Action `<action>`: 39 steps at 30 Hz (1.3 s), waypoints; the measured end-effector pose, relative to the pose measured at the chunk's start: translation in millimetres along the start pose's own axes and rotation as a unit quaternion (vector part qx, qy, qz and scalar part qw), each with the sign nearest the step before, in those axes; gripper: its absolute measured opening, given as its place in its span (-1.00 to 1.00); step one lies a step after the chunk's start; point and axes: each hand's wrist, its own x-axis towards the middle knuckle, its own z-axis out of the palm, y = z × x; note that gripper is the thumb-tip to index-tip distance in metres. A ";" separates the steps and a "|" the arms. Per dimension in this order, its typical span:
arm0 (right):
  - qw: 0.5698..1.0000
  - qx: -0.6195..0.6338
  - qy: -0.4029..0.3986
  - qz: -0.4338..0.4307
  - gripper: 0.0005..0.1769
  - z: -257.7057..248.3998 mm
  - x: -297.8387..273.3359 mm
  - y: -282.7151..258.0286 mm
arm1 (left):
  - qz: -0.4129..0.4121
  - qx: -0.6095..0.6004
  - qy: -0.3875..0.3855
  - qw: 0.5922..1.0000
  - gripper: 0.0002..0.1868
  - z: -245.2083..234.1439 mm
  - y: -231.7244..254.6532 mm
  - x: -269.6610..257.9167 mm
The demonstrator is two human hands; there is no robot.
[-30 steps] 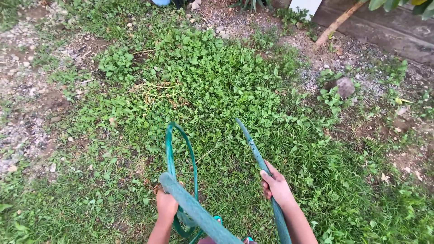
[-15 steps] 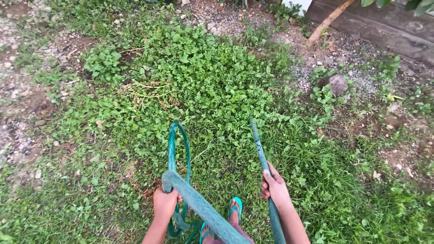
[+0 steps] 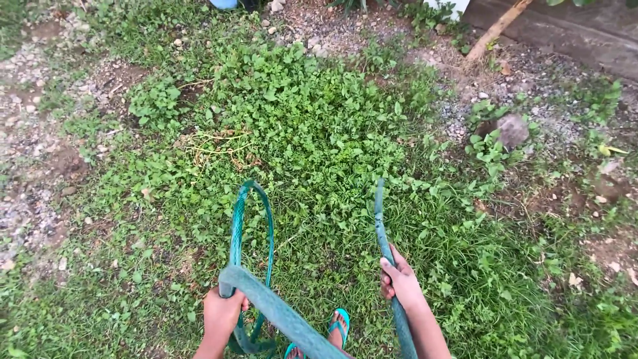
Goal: The recorder is watering various plants in a garden area using a green garden hose.
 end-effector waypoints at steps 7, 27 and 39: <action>0.999 -0.031 -0.028 -0.016 -0.73 0.3 64.4 22.7 | -0.042 0.048 0.034 0.997 -0.72 10.2 16.4 7.2; 0.984 0.112 -0.107 -0.090 -0.57 189.7 74.9 -17.0 | 0.055 -0.034 -0.313 0.947 -0.80 95.1 152.0 3.8; 0.974 0.124 -0.142 -0.127 -0.56 191.4 60.9 -83.4 | 0.081 -0.022 -0.536 0.840 -0.49 60.7 91.4 -4.6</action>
